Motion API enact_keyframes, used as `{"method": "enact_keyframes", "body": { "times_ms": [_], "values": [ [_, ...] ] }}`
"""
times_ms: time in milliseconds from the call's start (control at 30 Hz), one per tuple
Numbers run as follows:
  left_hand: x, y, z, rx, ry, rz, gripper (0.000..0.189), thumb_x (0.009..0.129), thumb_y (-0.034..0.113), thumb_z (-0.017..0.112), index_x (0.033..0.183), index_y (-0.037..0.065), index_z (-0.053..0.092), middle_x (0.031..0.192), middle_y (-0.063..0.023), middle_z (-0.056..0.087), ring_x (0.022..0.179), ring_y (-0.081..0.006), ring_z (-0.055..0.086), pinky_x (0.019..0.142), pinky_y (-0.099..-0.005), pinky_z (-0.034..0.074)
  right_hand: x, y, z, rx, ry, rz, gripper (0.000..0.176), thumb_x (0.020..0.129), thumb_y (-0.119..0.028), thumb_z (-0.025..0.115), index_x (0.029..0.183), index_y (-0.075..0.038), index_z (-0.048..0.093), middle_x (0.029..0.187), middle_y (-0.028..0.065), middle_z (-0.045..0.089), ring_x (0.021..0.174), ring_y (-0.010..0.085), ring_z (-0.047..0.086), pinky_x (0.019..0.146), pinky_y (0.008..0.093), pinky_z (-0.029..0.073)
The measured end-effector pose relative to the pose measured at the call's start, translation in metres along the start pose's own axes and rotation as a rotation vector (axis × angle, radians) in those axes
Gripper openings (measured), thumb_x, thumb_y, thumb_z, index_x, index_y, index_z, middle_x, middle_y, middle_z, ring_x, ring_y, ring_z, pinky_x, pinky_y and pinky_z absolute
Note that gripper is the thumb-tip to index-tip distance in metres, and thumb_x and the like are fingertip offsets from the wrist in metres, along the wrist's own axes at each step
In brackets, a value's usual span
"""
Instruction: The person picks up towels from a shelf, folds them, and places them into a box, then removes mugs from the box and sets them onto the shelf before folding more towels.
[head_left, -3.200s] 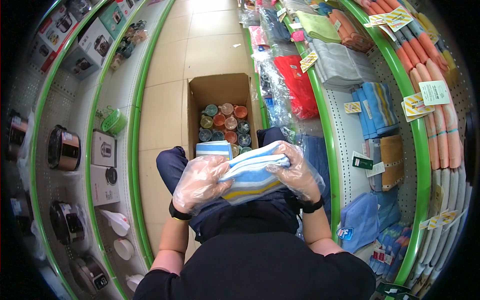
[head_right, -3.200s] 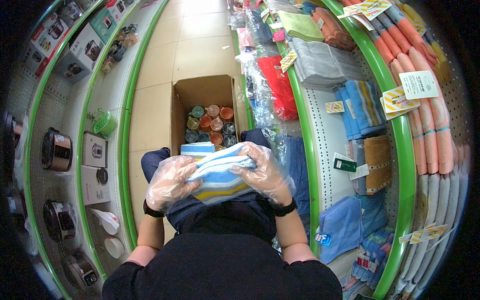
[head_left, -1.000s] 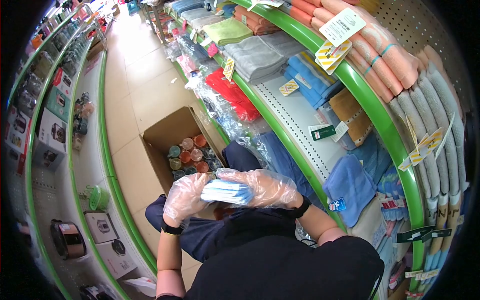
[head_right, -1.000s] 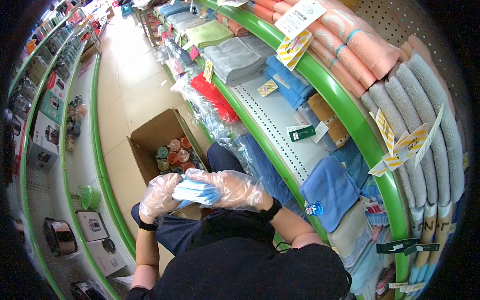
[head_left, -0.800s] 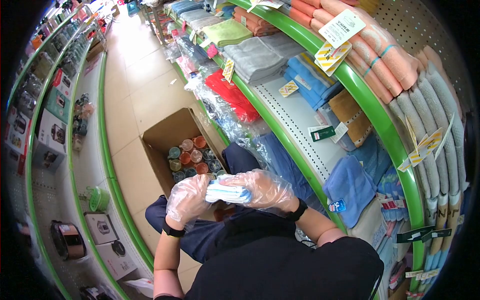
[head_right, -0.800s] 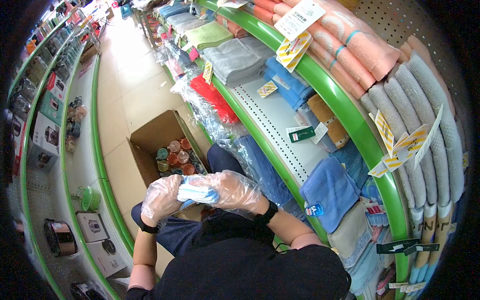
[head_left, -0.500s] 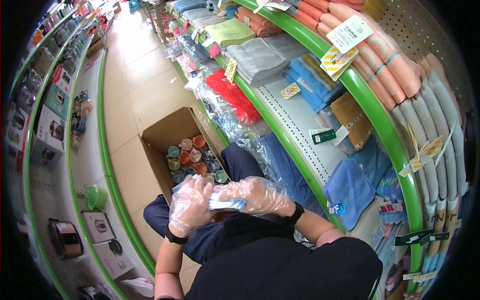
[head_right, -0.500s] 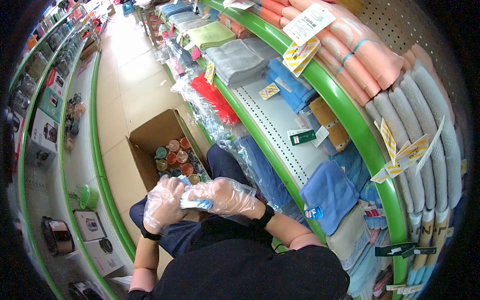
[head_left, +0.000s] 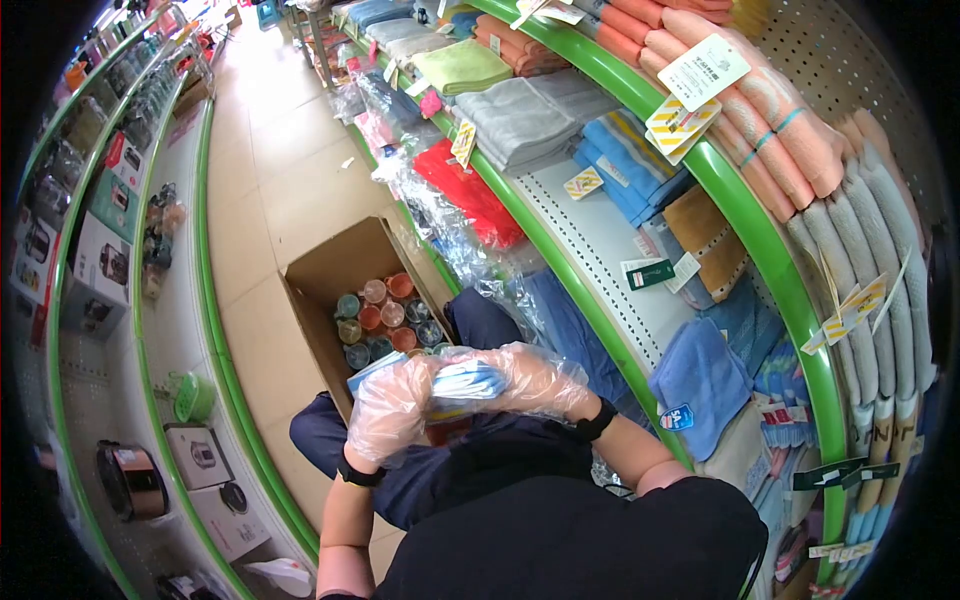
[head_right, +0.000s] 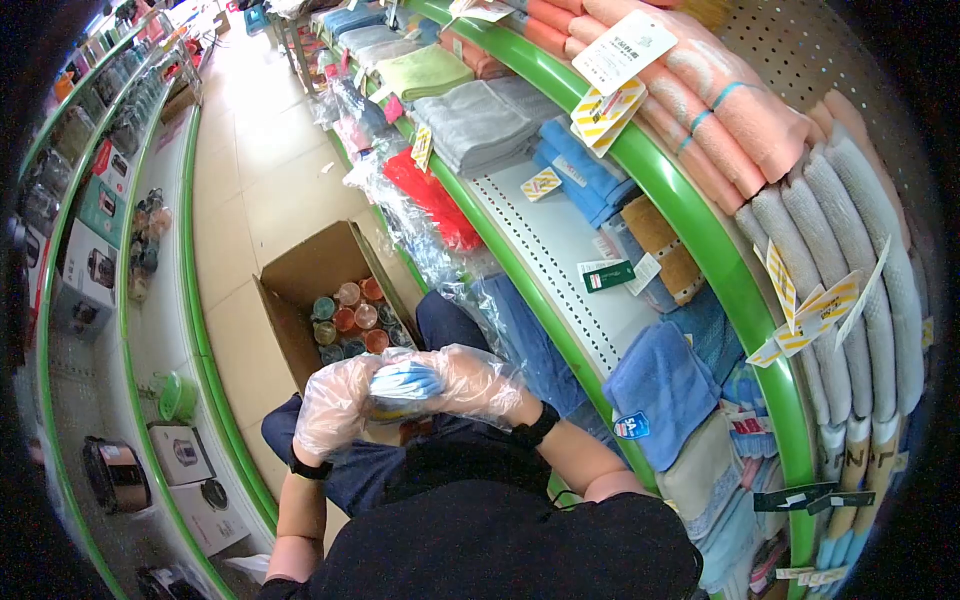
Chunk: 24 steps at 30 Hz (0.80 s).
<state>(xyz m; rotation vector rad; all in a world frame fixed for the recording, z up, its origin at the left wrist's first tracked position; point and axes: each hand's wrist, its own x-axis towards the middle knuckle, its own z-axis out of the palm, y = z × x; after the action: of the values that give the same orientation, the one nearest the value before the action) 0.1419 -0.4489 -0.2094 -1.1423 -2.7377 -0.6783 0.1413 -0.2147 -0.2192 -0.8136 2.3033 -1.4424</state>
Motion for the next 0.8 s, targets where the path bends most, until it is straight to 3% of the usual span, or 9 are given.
{"method": "enact_keyframes", "body": {
  "times_ms": [33, 133, 267, 367, 533, 600, 733, 800],
  "values": [
    [0.001, 0.000, 0.000, 0.002, 0.003, 0.002, 0.041, 0.070, 0.006, 0.061, 0.110, 0.004, 0.054, 0.091, -0.0134, 0.060, 0.081, -0.0310, 0.061, 0.069, -0.0391, 0.049, 0.000, 0.002, 0.002, 0.007, 0.039, -0.020, 0.049, 0.077, -0.026, 0.071, 0.118, -0.003, 0.058, 0.107, 0.0189, 0.064, 0.096, 0.0320, 0.063, 0.084, 0.0364, 0.049],
    [0.001, -0.002, 0.000, 0.022, 0.057, 0.011, 0.039, 0.070, 0.007, 0.062, 0.108, 0.004, 0.055, 0.092, -0.0135, 0.060, 0.083, -0.0303, 0.061, 0.071, -0.0391, 0.050, -0.005, -0.003, -0.006, -0.183, 0.027, -0.008, 0.045, 0.077, -0.025, 0.069, 0.114, -0.003, 0.058, 0.103, 0.0190, 0.064, 0.092, 0.0337, 0.063, 0.081, 0.0386, 0.049],
    [0.003, -0.004, -0.014, 0.010, 0.146, -0.053, 0.038, 0.071, 0.012, 0.068, 0.107, 0.006, 0.057, 0.095, -0.0126, 0.061, 0.086, -0.0300, 0.061, 0.074, -0.0393, 0.050, -0.004, -0.009, -0.018, -0.218, 0.086, -0.093, 0.040, 0.077, -0.024, 0.068, 0.110, -0.003, 0.060, 0.097, 0.0188, 0.065, 0.088, 0.0342, 0.063, 0.078, 0.0392, 0.050],
    [0.003, -0.006, -0.023, -0.164, 0.093, -0.171, 0.056, 0.056, 0.014, 0.080, 0.108, 0.009, 0.059, 0.097, -0.0106, 0.062, 0.090, -0.0311, 0.061, 0.080, -0.0395, 0.049, -0.011, -0.011, -0.030, -0.173, 0.136, -0.016, 0.037, 0.079, -0.025, 0.067, 0.108, -0.003, 0.061, 0.095, 0.0183, 0.065, 0.088, 0.0334, 0.063, 0.079, 0.0384, 0.049],
    [-0.005, -0.012, -0.009, -0.118, 0.035, -0.102, 0.048, 0.060, 0.013, 0.078, 0.103, 0.006, 0.058, 0.096, -0.0120, 0.056, 0.094, -0.0316, 0.055, 0.079, -0.0394, 0.047, -0.022, -0.012, -0.038, -0.210, 0.100, 0.022, 0.039, 0.078, -0.027, 0.068, 0.107, -0.002, 0.062, 0.098, 0.0176, 0.065, 0.090, 0.0336, 0.062, 0.081, 0.0369, 0.049],
    [-0.008, -0.013, -0.005, -0.147, 0.072, -0.096, 0.040, 0.065, 0.011, 0.073, 0.100, 0.005, 0.056, 0.093, -0.0133, 0.055, 0.091, -0.0339, 0.054, 0.077, -0.0406, 0.046, -0.025, -0.010, -0.038, -0.172, 0.085, 0.012, 0.038, 0.078, -0.017, 0.070, 0.111, 0.000, 0.062, 0.113, 0.0186, 0.063, 0.102, 0.0292, 0.063, 0.089, 0.0332, 0.049],
    [-0.015, -0.015, 0.004, 0.005, 0.057, -0.162, 0.031, 0.071, 0.011, 0.065, 0.100, 0.003, 0.056, 0.091, -0.0127, 0.056, 0.089, -0.0327, 0.056, 0.076, -0.0403, 0.047, -0.022, -0.004, -0.036, -0.123, 0.113, -0.034, 0.040, 0.078, -0.016, 0.071, 0.113, 0.000, 0.061, 0.114, 0.0173, 0.063, 0.104, 0.0290, 0.063, 0.090, 0.0336, 0.048],
    [-0.016, -0.018, 0.004, 0.007, 0.053, -0.201, 0.028, 0.072, 0.010, 0.063, 0.098, 0.004, 0.055, 0.088, -0.0133, 0.056, 0.086, -0.0337, 0.056, 0.075, -0.0405, 0.047, -0.019, -0.001, -0.036, -0.150, 0.043, 0.037, 0.048, 0.079, -0.023, 0.069, 0.120, -0.003, 0.057, 0.112, 0.0185, 0.063, 0.100, 0.0308, 0.062, 0.088, 0.0340, 0.047]
  ]
}}
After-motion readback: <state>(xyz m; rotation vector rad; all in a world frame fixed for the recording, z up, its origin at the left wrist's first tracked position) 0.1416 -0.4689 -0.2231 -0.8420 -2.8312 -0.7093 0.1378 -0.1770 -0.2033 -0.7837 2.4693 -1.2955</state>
